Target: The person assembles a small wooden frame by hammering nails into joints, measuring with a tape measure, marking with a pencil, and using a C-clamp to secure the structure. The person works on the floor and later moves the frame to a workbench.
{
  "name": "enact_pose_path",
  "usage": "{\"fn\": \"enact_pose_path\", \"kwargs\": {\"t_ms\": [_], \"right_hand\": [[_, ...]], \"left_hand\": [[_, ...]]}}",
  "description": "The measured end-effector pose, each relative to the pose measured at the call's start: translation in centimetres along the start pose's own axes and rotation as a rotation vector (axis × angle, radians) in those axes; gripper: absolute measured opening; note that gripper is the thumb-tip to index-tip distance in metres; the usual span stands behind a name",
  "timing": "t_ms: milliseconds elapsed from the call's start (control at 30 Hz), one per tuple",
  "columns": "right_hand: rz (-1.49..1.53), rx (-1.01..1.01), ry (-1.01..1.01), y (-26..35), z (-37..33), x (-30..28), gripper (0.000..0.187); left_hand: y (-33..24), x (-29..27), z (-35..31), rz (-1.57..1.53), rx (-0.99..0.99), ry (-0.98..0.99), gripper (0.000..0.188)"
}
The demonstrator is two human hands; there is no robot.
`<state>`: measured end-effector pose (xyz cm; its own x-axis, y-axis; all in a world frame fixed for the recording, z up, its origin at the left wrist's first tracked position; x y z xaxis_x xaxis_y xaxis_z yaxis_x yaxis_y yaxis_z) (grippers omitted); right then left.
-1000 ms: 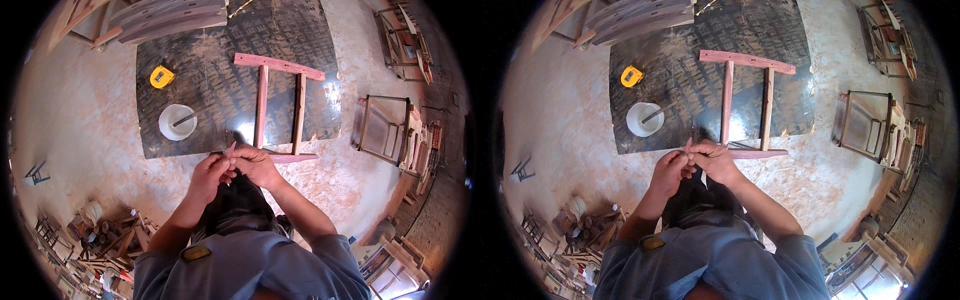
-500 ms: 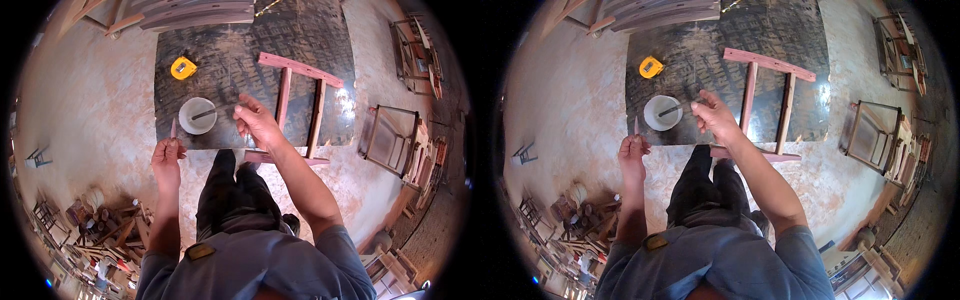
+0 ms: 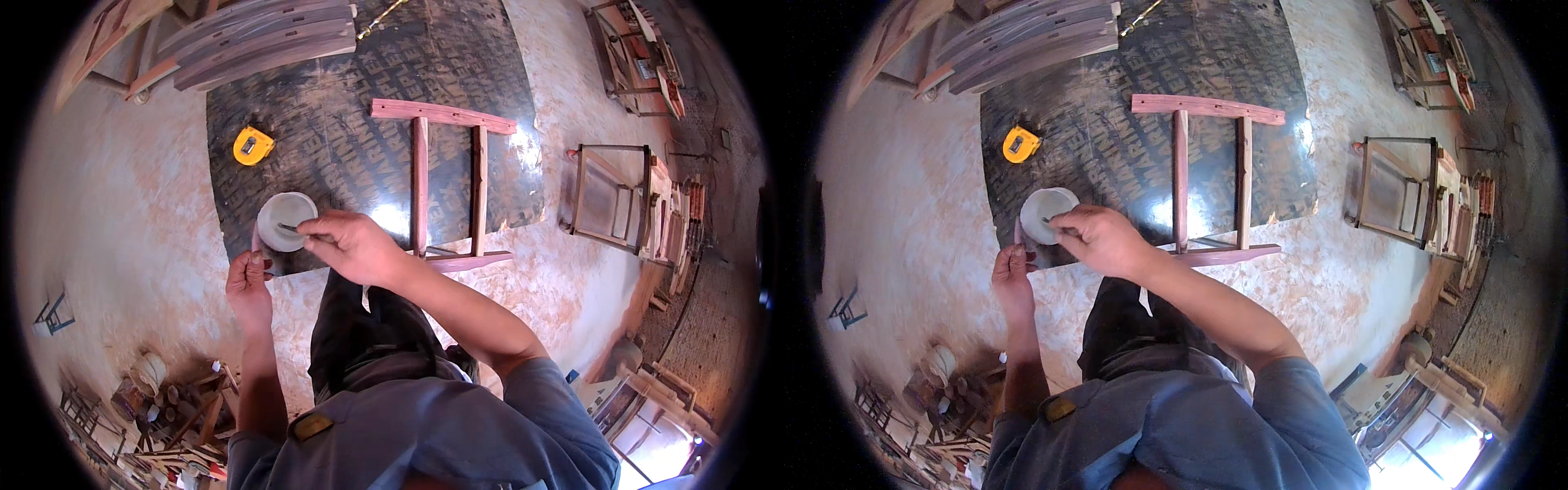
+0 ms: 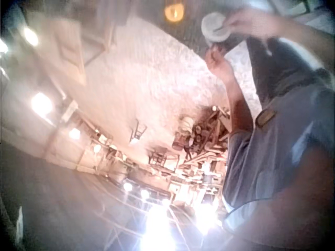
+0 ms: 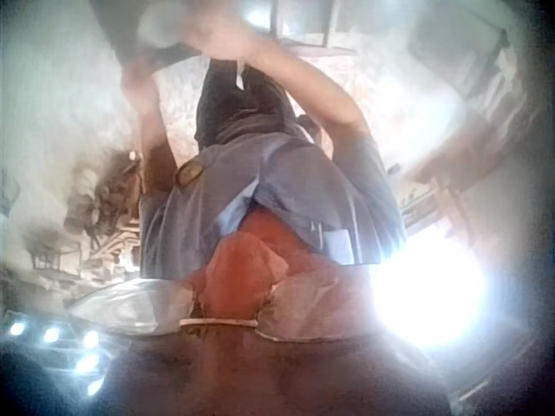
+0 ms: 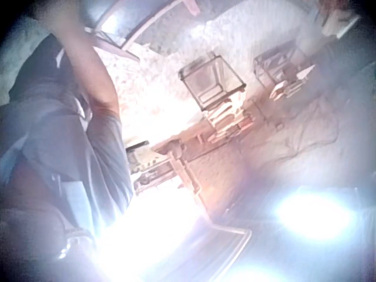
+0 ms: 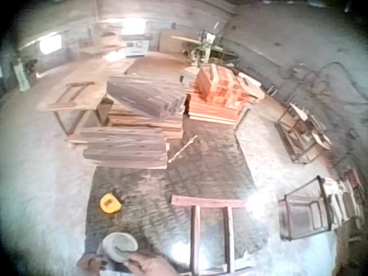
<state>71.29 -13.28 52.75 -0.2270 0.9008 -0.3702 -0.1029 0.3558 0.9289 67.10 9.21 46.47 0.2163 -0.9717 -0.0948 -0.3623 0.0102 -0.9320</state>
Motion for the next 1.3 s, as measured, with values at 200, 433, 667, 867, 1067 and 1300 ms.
{"fn": "enact_pose_path", "kwargs": {"t_ms": [200,433,667,867,1067,1300], "right_hand": [[-0.006,-0.022,0.006,0.9,-0.5,-1.3,0.013],[0.392,0.673,0.078,0.4,-0.1,-1.3,0.019],[0.59,0.776,-0.064,-1.1,0.6,-2.0,0.029],[0.646,0.823,-0.106,-2.6,0.9,-2.2,0.03],[0.801,0.826,-0.057,-2.0,-0.1,-5.7,0.028],[0.824,0.468,-0.333,-0.9,-3.7,-16.0,0.022]], "left_hand": [[-0.5,-0.5,1.2,0.01,0.013,0.018,0.018],[-0.2,-0.6,2.1,-0.041,0.015,0.012,0.016],[-0.4,-0.3,2.1,-0.043,0.007,-0.015,0.016],[0.8,-1.9,2.2,-0.029,0.018,-0.007,0.015],[0.8,-2.6,1.8,-0.012,-0.004,-0.065,0.016],[0.9,-3.9,-1.6,0.086,0.0,-0.127,0.015]]}}
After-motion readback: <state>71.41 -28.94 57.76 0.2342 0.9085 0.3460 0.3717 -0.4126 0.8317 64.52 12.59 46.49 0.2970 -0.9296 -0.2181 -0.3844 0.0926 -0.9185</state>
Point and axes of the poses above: each hand's wrist, its own z-axis towards the middle knuckle, its own x-axis out of the palm, y = z × x, the point moved 1 cm from there along z, towards the middle knuckle, and after that the axes turned 4 degrees about -z, right-handed, at the moved point
